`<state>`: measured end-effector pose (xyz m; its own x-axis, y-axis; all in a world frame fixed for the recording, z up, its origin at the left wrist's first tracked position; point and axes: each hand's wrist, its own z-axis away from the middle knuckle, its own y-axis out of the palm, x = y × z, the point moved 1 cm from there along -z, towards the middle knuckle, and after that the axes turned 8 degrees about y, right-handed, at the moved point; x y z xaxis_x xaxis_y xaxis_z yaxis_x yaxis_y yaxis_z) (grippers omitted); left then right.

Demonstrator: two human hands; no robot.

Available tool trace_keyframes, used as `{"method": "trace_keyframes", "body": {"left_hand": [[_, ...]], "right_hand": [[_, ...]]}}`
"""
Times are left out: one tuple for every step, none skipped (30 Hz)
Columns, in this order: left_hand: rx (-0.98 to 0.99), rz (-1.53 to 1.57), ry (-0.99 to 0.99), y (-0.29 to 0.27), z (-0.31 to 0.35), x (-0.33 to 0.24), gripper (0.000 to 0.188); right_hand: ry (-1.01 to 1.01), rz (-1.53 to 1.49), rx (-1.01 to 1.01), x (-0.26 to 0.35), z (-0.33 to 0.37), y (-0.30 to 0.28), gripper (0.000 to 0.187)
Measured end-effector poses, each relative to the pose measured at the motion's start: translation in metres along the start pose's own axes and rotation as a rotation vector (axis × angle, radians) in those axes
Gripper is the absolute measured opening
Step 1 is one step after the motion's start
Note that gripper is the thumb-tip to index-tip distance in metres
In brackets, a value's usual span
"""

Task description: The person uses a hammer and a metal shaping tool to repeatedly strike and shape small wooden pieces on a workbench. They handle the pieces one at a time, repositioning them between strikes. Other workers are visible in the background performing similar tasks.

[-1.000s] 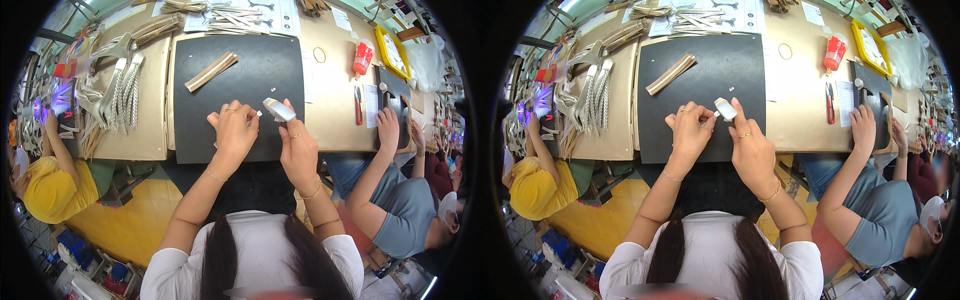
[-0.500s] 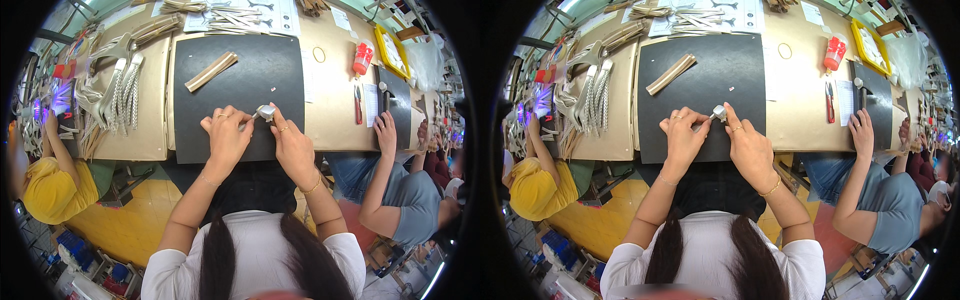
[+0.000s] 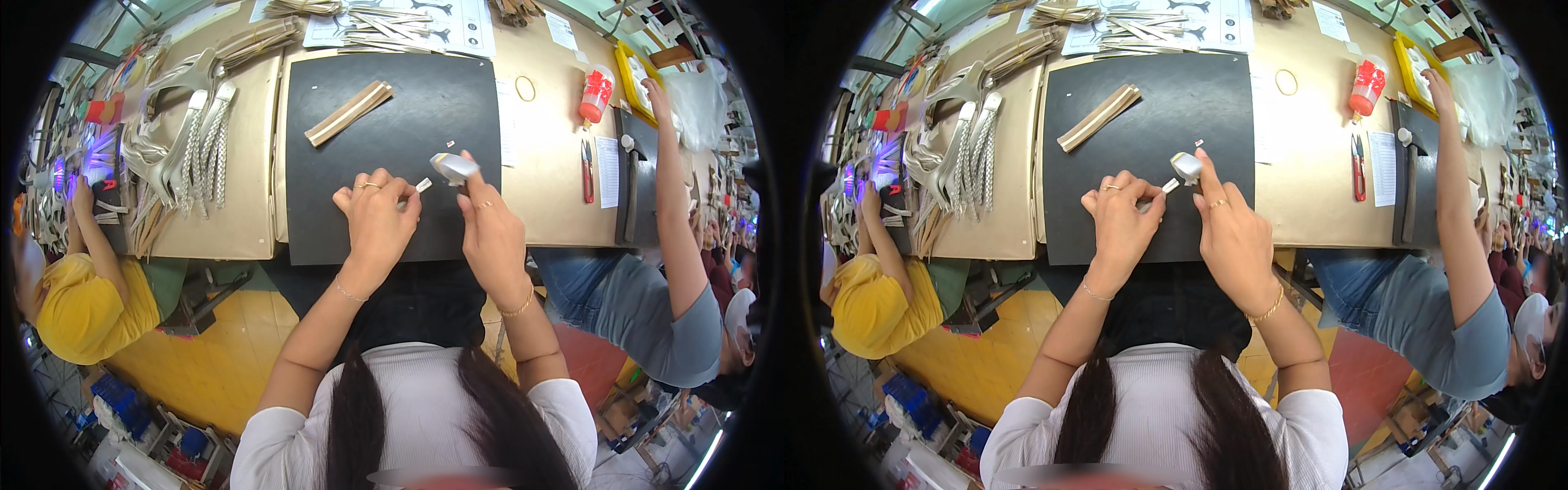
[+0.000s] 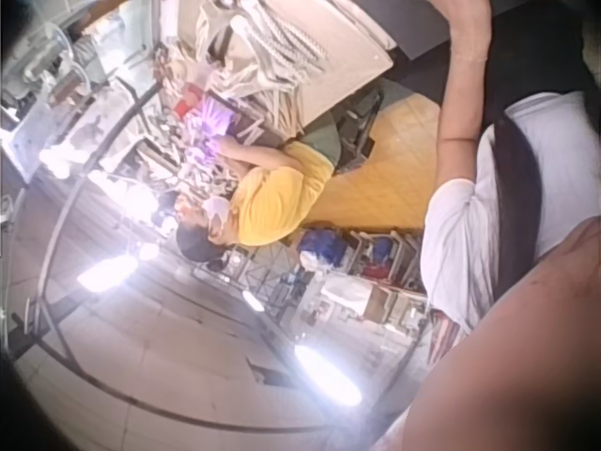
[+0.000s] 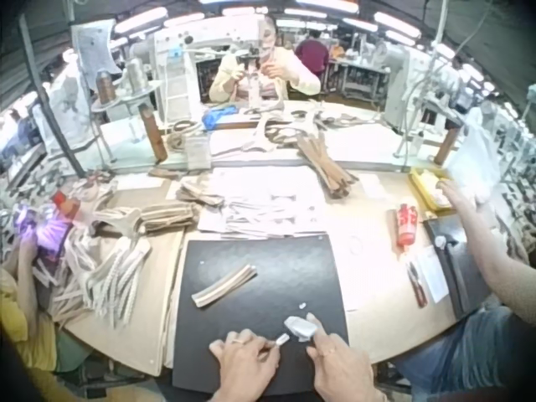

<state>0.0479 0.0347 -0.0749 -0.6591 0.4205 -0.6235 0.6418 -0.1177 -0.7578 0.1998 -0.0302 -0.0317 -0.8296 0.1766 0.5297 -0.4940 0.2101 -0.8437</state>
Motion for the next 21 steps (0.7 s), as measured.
{"method": "trace_keyframes", "body": {"left_hand": [[0.003, -0.004, -0.002, 0.000, 0.001, 0.000, 0.006], [0.006, -0.006, -0.002, 0.000, 0.001, 0.000, 0.006], [0.007, -0.009, 0.009, 0.000, 0.002, 0.000, 0.006], [0.008, -0.012, 0.021, 0.000, 0.003, 0.000, 0.007], [0.017, -0.015, 0.035, -0.002, 0.004, 0.001, 0.007], [-0.005, -0.008, 0.055, -0.003, 0.004, 0.003, 0.007], [-0.012, -0.001, 0.068, -0.006, 0.006, 0.005, 0.008], [-0.021, 0.003, 0.086, -0.009, 0.009, 0.006, 0.009], [-0.015, 0.020, 0.076, -0.010, 0.009, 0.008, 0.009], [-0.013, 0.036, 0.068, -0.010, 0.009, 0.010, 0.009], [-0.006, 0.053, 0.052, -0.010, 0.010, 0.011, 0.009], [-0.018, 0.045, 0.059, -0.009, 0.010, 0.011, 0.009], [-0.024, 0.038, 0.059, -0.008, 0.010, 0.010, 0.009], [-0.019, 0.034, 0.056, -0.006, 0.010, 0.010, 0.008], [-0.029, 0.032, 0.052, -0.005, 0.010, 0.009, 0.008], [-0.028, 0.031, 0.043, -0.005, 0.009, 0.008, 0.007], [-0.024, 0.031, 0.032, -0.004, 0.010, 0.008, 0.007], [-0.017, 0.028, 0.026, -0.004, 0.010, 0.007, 0.006], [-0.011, 0.024, 0.021, -0.005, 0.009, 0.007, 0.006], [-0.018, 0.023, 0.025, -0.005, 0.009, 0.006, 0.006], [-0.006, 0.016, 0.020, -0.006, 0.009, 0.006, 0.006]], "right_hand": [[-0.010, -0.083, -0.060, 0.000, 0.002, -0.001, 0.058], [-0.058, -0.105, -0.069, 0.000, 0.003, 0.001, 0.057], [-0.008, -0.033, 0.020, 0.001, 0.006, 0.003, 0.056], [0.009, 0.045, 0.100, 0.000, 0.007, 0.006, 0.055], [0.019, 0.116, 0.170, 0.001, 0.009, 0.008, 0.055], [0.027, 0.129, 0.174, 0.000, 0.010, 0.009, 0.055], [0.035, 0.134, 0.181, 0.000, 0.010, 0.010, 0.054], [0.046, 0.138, 0.188, 0.000, 0.010, 0.010, 0.054], [0.052, 0.142, 0.189, -0.001, 0.008, 0.009, 0.054], [0.035, 0.133, 0.174, -0.001, 0.007, 0.008, 0.054], [0.019, 0.122, 0.159, -0.001, 0.005, 0.005, 0.054], [0.011, 0.111, 0.177, 0.000, 0.003, 0.003, 0.054], [0.006, 0.139, 0.138, 0.000, 0.002, 0.000, 0.053], [0.011, 0.167, 0.132, 0.001, 0.001, -0.003, 0.053], [0.012, 0.198, 0.090, 0.002, 0.001, -0.006, 0.053], [0.004, 0.112, 0.076, 0.004, 0.002, -0.007, 0.053], [-0.005, 0.029, 0.029, 0.007, 0.003, -0.008, 0.053], [-0.015, -0.054, -0.019, 0.009, 0.004, -0.008, 0.053], [-0.027, 0.010, 0.058, 0.010, 0.005, -0.006, 0.053], [-0.039, 0.073, 0.134, 0.011, 0.004, -0.003, 0.054], [-0.026, 0.142, 0.262, 0.011, 0.005, 0.000, 0.055]]}}
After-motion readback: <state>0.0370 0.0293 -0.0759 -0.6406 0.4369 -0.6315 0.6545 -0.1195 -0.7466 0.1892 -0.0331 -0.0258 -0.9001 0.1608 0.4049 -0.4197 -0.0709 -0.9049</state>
